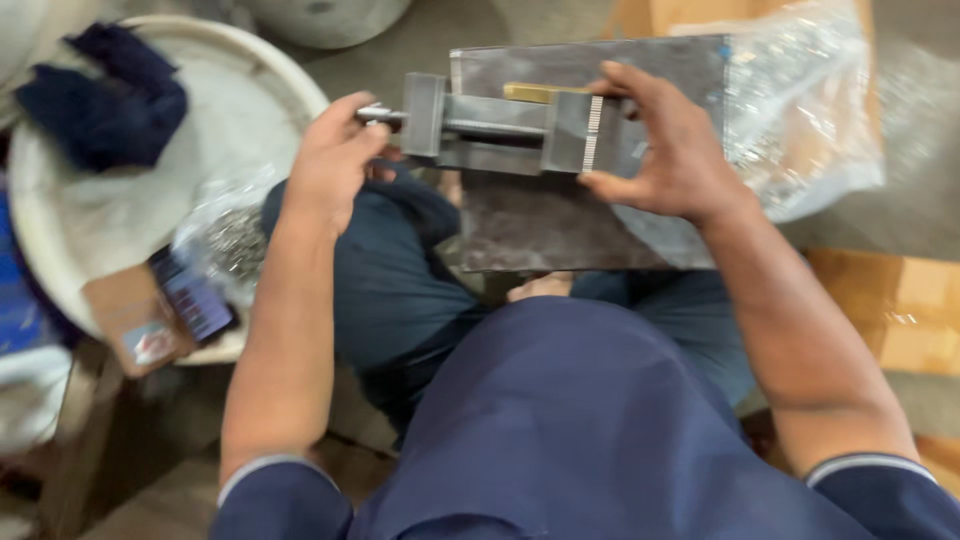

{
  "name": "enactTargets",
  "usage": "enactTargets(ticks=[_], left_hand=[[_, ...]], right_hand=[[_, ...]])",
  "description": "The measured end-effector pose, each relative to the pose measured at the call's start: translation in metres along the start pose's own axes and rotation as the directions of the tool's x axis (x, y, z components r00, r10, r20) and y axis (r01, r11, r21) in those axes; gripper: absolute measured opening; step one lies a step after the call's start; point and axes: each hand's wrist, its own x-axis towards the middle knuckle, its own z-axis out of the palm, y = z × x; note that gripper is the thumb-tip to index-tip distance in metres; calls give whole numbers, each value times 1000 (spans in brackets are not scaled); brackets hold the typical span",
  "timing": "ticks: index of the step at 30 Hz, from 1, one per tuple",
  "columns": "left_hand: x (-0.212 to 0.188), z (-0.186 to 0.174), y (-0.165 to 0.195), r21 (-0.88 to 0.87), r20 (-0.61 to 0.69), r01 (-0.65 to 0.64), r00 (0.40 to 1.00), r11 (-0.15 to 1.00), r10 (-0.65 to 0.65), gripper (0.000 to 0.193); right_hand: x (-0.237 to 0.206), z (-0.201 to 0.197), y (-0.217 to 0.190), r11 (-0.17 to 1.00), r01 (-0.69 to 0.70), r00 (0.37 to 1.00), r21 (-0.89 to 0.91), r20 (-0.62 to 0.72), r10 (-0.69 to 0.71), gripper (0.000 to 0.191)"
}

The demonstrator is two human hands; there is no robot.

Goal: The person sits on the floor and uses a metal press tool to assemble small metal components. They repeatedly pick up small metal pieces, place them into the press, and tighten the screw mechanism to secure them. The person occasionally adjusts the press and handles the components with their hands.

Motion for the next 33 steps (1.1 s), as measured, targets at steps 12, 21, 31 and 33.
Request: enactTargets(ticks=[12, 21, 31, 33], left_hand=[[49, -26, 48, 835, 328, -44, 840, 549, -432, 34], [25, -29, 42, 572, 353, -29, 911, 820, -214, 42], [45, 37, 39, 308, -67, -177, 976, 935, 207, 38], [47, 42, 28, 293, -113, -175, 970, 940, 215, 41]], right_hand=[[-7, 4, 10, 1000, 5, 1000, 3, -26, -5, 90], [0, 2, -8, 1000, -17, 1000, -5, -8, 17, 83], [35, 10, -52, 965, -7, 998, -262, 60, 23, 94], [53, 29, -59, 920, 19, 999, -392, 53, 2, 98]])
